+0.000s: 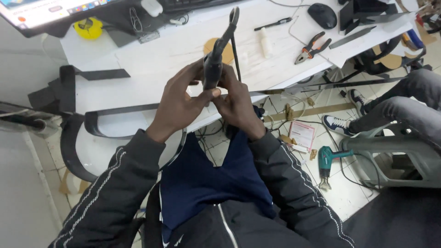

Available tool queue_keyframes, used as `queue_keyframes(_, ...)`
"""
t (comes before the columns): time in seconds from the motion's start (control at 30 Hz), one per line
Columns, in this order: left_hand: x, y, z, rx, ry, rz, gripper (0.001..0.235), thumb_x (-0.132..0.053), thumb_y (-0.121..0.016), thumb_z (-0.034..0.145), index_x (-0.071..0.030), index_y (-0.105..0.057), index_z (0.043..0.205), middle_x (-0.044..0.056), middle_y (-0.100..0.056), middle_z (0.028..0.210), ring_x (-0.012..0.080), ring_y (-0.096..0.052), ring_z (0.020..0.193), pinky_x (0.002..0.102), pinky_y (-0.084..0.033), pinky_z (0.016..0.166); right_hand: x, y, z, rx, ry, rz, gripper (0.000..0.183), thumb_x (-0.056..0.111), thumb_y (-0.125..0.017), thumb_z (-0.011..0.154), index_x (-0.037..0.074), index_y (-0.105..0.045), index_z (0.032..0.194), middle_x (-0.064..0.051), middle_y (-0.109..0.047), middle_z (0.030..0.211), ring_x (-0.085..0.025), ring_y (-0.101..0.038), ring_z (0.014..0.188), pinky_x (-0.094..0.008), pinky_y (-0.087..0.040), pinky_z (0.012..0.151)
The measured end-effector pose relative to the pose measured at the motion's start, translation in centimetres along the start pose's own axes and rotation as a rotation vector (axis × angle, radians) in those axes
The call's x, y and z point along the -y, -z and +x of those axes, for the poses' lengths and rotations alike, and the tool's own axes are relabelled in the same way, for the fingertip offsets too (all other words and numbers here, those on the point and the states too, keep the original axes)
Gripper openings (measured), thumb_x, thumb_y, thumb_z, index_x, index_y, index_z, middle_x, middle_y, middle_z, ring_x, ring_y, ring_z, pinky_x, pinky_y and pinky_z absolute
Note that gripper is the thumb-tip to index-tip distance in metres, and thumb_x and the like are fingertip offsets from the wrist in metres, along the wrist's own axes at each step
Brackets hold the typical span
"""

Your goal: Shaping a plastic strip around a letter template using a heat gun and shaping tool, then applying adhesive to secure it.

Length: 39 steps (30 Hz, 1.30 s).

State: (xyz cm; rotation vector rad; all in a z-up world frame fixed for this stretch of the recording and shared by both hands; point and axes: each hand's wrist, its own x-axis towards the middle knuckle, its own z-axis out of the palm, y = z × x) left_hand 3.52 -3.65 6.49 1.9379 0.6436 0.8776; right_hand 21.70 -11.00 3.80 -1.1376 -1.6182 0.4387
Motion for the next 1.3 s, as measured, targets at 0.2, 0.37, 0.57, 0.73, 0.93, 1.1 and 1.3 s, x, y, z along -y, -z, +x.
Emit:
queue_keyframes(0.2,-0.3,-0.3,0.2,-0.031,0.003,-0.019,0.049,-0.021,-0.089,0.105,-0.006,-0.068,0.147,0.016,-0.072,0.119,0.0444,-0.077,0.12,0.068,-0.058,0.107,-0.8,-0.5,0.0,-0.012,0.011,0.056,0.066,-0.004,-0.074,0.109,0.007,-0.037,0.163,-0.033,-0.078,0.132,-0.061,-0.077,0.118,-0.075,-0.063,0.1)
queue_keyframes(0.37,0.4,0.0,0.9,0.02,0.049,0.015,0.035,-0.017,-0.089,0.103,-0.007,-0.075,0.134,0.011,-0.069,0.112,0.043,-0.078,0.115,0.067,-0.061,0.105,-1.4,-0.5,-0.1,-0.005,0.022,0.07,0.076,-0.007,-0.075,0.109,0.008,-0.028,0.167,-0.034,-0.076,0.138,-0.06,-0.076,0.123,-0.073,-0.063,0.102)
queue_keyframes(0.57,-0.8,0.1,0.7,0.01,0.081,-0.037,0.038,-0.016,-0.09,0.102,-0.007,-0.07,0.133,0.014,-0.067,0.117,0.0452,-0.075,0.121,0.071,-0.061,0.102,-1.9,-0.6,-0.2,-0.018,0.014,0.071,0.087,-0.009,-0.077,0.107,0.01,-0.025,0.174,-0.033,-0.078,0.135,-0.058,-0.078,0.123,-0.071,-0.064,0.105)
queue_keyframes(0.73,-0.7,0.1,1.1,0.026,0.101,-0.035,0.037,-0.013,-0.091,0.099,-0.007,-0.07,0.128,0.012,-0.067,0.115,0.0434,-0.075,0.121,0.073,-0.061,0.103,-1.6,-0.5,-0.4,-0.026,-0.012,0.052,0.085,-0.008,-0.076,0.107,0.009,-0.028,0.175,-0.032,-0.079,0.135,-0.056,-0.079,0.124,-0.069,-0.064,0.106)
queue_keyframes(0.93,-0.9,0.1,1.1,-0.055,0.036,-0.017,0.038,-0.013,-0.097,0.094,-0.002,-0.073,0.122,0.015,-0.062,0.114,0.0475,-0.073,0.122,0.075,-0.06,0.106,-2.7,-0.8,-0.2,-0.041,-0.016,0.087,0.092,-0.012,-0.085,0.101,0.005,-0.029,0.173,-0.029,-0.082,0.129,-0.054,-0.082,0.119,-0.065,-0.068,0.105)
queue_keyframes(1.1,-0.4,0.2,1.0,-0.08,-0.094,0.057,0.032,-0.011,-0.098,0.095,0.0,-0.074,0.113,0.015,-0.062,0.097,0.0498,-0.076,0.107,0.075,-0.057,0.102,-3.3,-0.9,-0.6,-0.068,-0.045,0.152,0.094,-0.013,-0.084,0.103,0.006,-0.027,0.175,-0.029,-0.082,0.128,-0.051,-0.082,0.121,-0.067,-0.067,0.106)
queue_keyframes(1.3,-0.8,0.0,0.7,-0.101,-0.137,0.014,0.029,-0.007,-0.095,0.097,0.003,-0.076,0.116,0.019,-0.064,0.098,0.0522,-0.076,0.104,0.072,-0.059,0.1,-1.9,-1.1,-0.9,-0.065,-0.064,0.094,0.103,-0.016,-0.083,0.103,0.01,-0.019,0.179,-0.035,-0.079,0.133,-0.059,-0.078,0.124,-0.072,-0.066,0.107)
